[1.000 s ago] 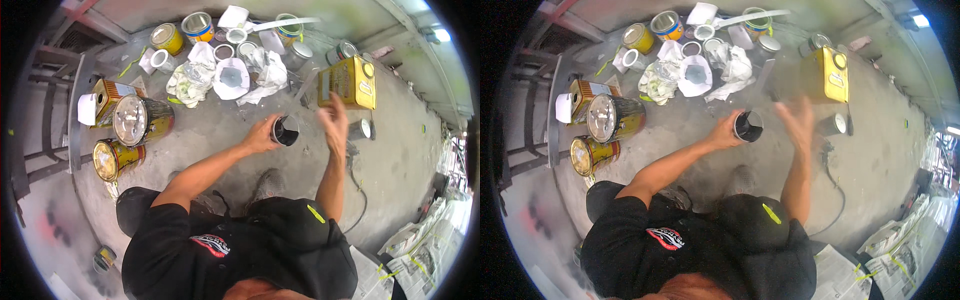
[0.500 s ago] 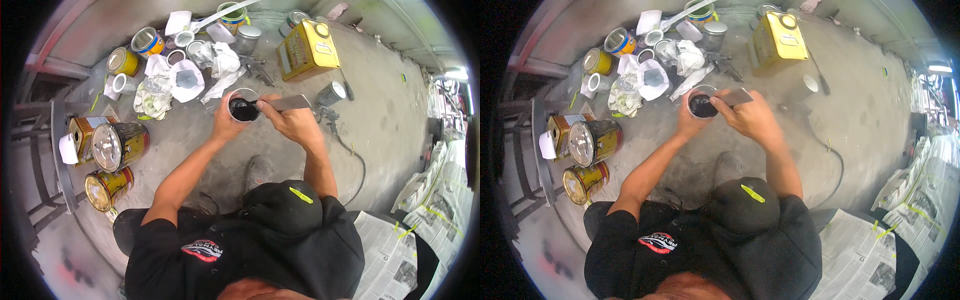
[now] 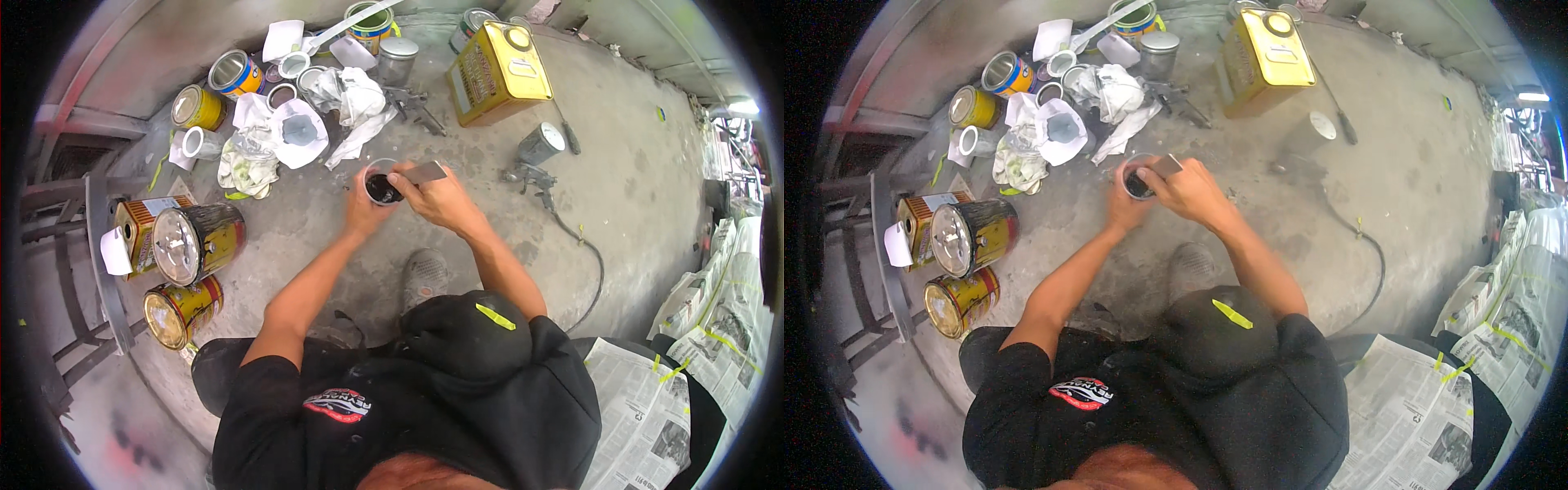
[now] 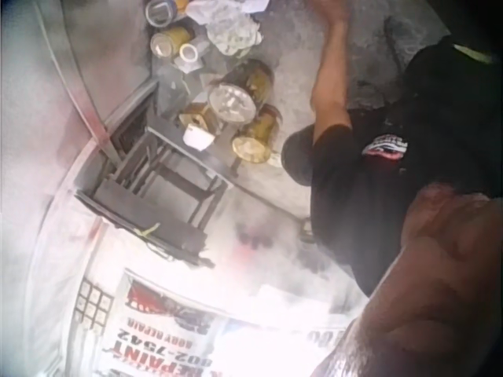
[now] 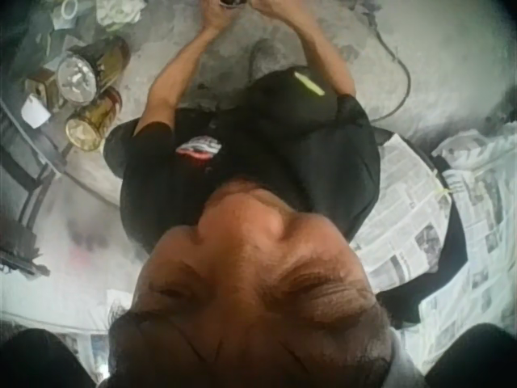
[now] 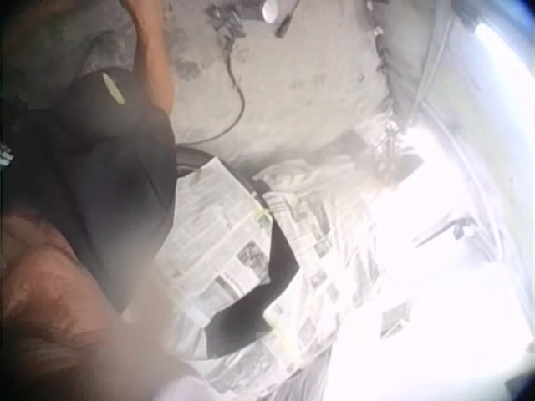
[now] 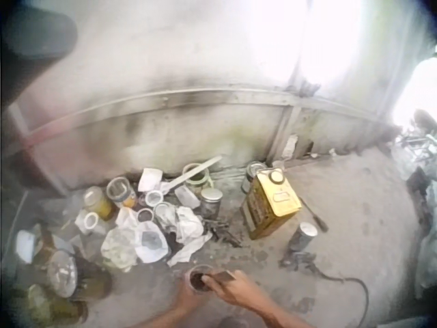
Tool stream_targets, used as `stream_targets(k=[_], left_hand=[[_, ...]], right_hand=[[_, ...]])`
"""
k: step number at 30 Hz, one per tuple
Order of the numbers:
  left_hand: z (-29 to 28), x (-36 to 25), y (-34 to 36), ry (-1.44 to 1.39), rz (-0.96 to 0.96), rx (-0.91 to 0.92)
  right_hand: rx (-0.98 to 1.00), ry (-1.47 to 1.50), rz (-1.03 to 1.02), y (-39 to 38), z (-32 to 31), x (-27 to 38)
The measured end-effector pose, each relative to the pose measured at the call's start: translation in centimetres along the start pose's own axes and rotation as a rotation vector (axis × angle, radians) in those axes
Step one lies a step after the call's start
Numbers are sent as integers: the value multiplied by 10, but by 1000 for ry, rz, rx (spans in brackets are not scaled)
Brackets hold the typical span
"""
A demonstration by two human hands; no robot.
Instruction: The person stirs black paint in a cup using a metal spatula, pours solvent from a yellow can into the cup, and continues to stir the mixture. The person then wipes the spatula with a cloth and places a white filter into the paint cup.
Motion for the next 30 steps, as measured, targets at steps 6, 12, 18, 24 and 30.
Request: stream_targets(k=[6, 12, 18, 24, 30], left_hand=[[3, -13, -15, 255, 167, 23], [7, 0, -20, 197, -66, 294], [6, 2, -27, 196, -5, 234], [9, 11, -30, 173, -45, 315], [6, 12, -35, 287, 12, 261]], right_hand=[[41, -31, 16, -10, 3, -12], [-24, -121, 11, -17, -1, -9], [-18, -67, -46, -20, 16, -8], [27, -18, 48, -34, 16, -15], [-11, -179, 49, -45, -23, 26]])
Point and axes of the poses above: each hand's wrist, its own y-axis towards the middle knuckle, its own z-axis out of the palm, x = y × z, the point moved 7 cm from there along y, towards the middle knuckle, and after that the axes turned 15 degrees about z, right-handed, at the moved point
